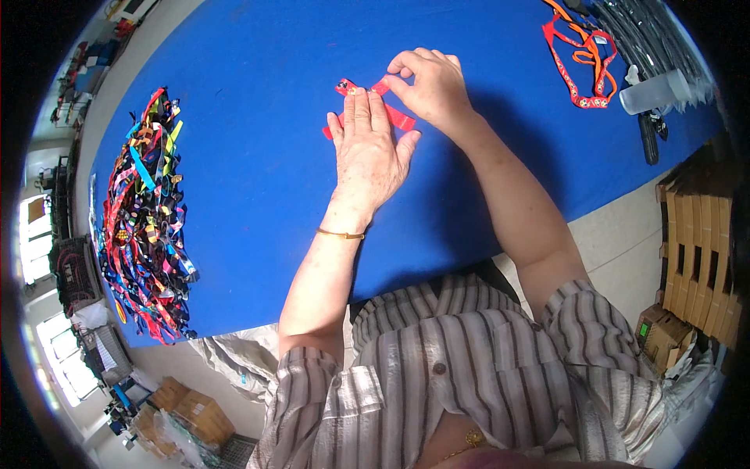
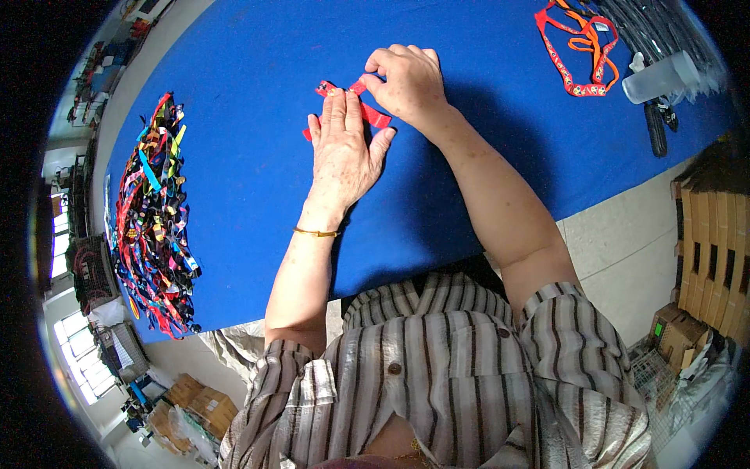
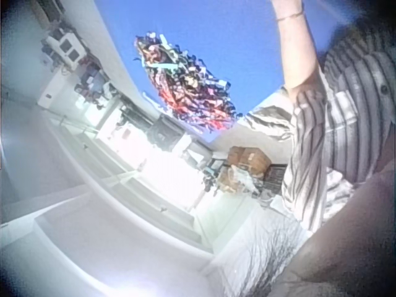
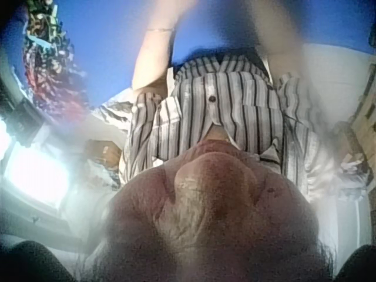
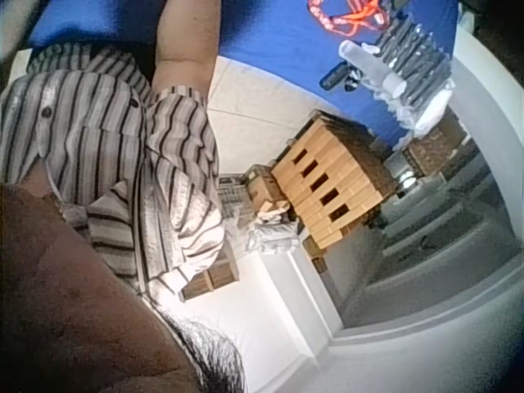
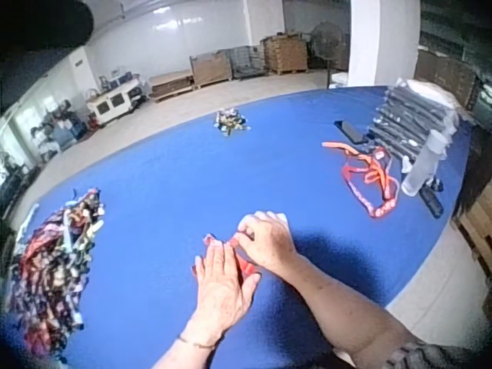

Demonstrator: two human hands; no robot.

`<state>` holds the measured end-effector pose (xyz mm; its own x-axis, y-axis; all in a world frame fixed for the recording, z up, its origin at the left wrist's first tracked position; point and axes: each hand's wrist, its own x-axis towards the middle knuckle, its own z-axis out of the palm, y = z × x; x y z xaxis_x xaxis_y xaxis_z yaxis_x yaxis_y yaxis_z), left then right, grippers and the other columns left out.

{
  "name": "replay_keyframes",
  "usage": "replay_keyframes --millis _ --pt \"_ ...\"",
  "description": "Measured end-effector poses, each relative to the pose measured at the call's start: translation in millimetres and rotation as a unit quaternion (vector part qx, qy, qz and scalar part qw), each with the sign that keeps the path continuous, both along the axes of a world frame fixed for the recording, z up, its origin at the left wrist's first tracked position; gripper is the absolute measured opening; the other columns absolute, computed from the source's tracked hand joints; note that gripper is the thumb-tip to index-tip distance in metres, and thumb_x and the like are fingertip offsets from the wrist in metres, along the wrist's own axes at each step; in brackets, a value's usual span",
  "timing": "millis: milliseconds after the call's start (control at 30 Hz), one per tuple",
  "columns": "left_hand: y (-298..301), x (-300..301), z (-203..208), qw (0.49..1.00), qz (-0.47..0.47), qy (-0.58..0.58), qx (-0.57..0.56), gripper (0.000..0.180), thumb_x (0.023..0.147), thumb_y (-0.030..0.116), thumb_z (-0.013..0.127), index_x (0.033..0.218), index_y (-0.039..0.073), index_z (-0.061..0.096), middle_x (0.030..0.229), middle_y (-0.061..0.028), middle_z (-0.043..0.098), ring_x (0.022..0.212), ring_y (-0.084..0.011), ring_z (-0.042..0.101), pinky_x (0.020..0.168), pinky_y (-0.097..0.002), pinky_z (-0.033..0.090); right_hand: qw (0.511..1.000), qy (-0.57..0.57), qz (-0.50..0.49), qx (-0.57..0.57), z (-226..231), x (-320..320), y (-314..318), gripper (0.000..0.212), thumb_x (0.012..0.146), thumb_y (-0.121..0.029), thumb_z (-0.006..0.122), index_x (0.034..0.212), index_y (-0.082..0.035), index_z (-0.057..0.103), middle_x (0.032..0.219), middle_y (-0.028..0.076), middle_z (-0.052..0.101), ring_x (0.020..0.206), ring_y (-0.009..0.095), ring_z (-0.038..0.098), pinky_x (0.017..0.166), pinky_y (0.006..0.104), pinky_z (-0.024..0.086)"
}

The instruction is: Organizing and arranging colorful lanyards on a table in a factory setting.

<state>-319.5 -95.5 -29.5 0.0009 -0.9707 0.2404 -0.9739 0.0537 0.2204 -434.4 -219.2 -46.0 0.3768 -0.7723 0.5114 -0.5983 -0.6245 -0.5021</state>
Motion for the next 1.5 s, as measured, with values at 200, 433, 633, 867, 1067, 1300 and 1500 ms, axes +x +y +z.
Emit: replay_keyframes --millis 200,433,633,867,1067,1300,1500 --pt "1 -1 2 1.0 0.006 0.005 0.009 0.073 0.096 0.047 0.046 0.142 -0.008 0.035 0.149 -0.0289 0.031 0.143 -0.041 0.022 0.114 -0.0596 0.015 1.0 0.002 0.001 -0.002 -2 -1 -1 0.013 0.079 -0.025 0.073 0.086 -0.015 0.067 0.081 0.0 0.064 0.082 0.02 0.061 0.079 0.0373 0.041" --pt "-7 6 -13 0.997 0.025 0.044 -0.055 0.048 0.1 0.03 0.045 0.134 -0.003 0.049 0.141 -0.0261 0.044 0.137 -0.0389 0.036 0.112 -0.0602 0.022 1.0 -0.016 0.009 -0.014 -4 0 -3 0.017 0.075 -0.027 0.075 0.084 -0.015 0.068 0.078 0.0 0.064 0.081 0.022 0.06 0.078 0.0384 0.04" --pt "-9 2 -14 0.996 0.034 0.057 -0.066 0.047 0.095 0.025 0.053 0.131 -0.005 0.05 0.138 -0.0256 0.049 0.135 -0.0376 0.039 0.111 -0.062 0.022 1.0 -0.014 0.009 -0.008 -4 -1 -3 0.017 0.075 -0.028 0.074 0.085 -0.014 0.069 0.08 0.0 0.065 0.083 0.021 0.061 0.079 0.0386 0.04" --pt "-9 0 -10 0.995 0.043 0.06 -0.063 0.055 0.09 0.03 0.059 0.13 -0.006 0.05 0.137 -0.0253 0.049 0.136 -0.036 0.038 0.111 -0.062 0.022 1.0 -0.018 0.004 -0.013 -3 -1 -2 0.016 0.076 -0.025 0.075 0.084 -0.014 0.067 0.079 -0.001 0.063 0.082 0.019 0.061 0.079 0.0362 0.041" --pt "-8 -4 -1 0.995 0.042 0.077 -0.043 0.064 0.085 0.036 0.063 0.131 -0.006 0.049 0.138 -0.025 0.049 0.137 -0.0356 0.037 0.112 -0.0622 0.02 1.0 -0.004 -0.007 -0.013 -3 -2 -3 0.018 0.076 -0.028 0.075 0.084 -0.014 0.067 0.079 -0.001 0.063 0.08 0.019 0.061 0.079 0.0366 0.041" --pt "-7 -4 -1 0.995 0.048 0.057 -0.065 0.068 0.08 0.037 0.067 0.135 0.002 0.047 0.135 -0.0253 0.05 0.135 -0.0359 0.04 0.109 -0.0641 0.025 1.0 -0.003 0.004 0.014 3 0 -2 0.023 0.078 -0.034 0.073 0.087 -0.013 0.068 0.083 0.0 0.065 0.084 0.018 0.062 0.08 0.0359 0.041" --pt "-7 -3 -2 0.995 0.054 0.062 -0.052 0.069 0.08 0.034 0.066 0.135 -0.001 0.045 0.138 -0.027 0.047 0.137 -0.0369 0.038 0.11 -0.0634 0.024 0.998 -0.008 0.044 -0.046 23 12 -7 0.023 0.077 -0.035 0.072 0.087 -0.015 0.07 0.087 0.004 0.067 0.086 0.022 0.063 0.083 0.0388 0.041"
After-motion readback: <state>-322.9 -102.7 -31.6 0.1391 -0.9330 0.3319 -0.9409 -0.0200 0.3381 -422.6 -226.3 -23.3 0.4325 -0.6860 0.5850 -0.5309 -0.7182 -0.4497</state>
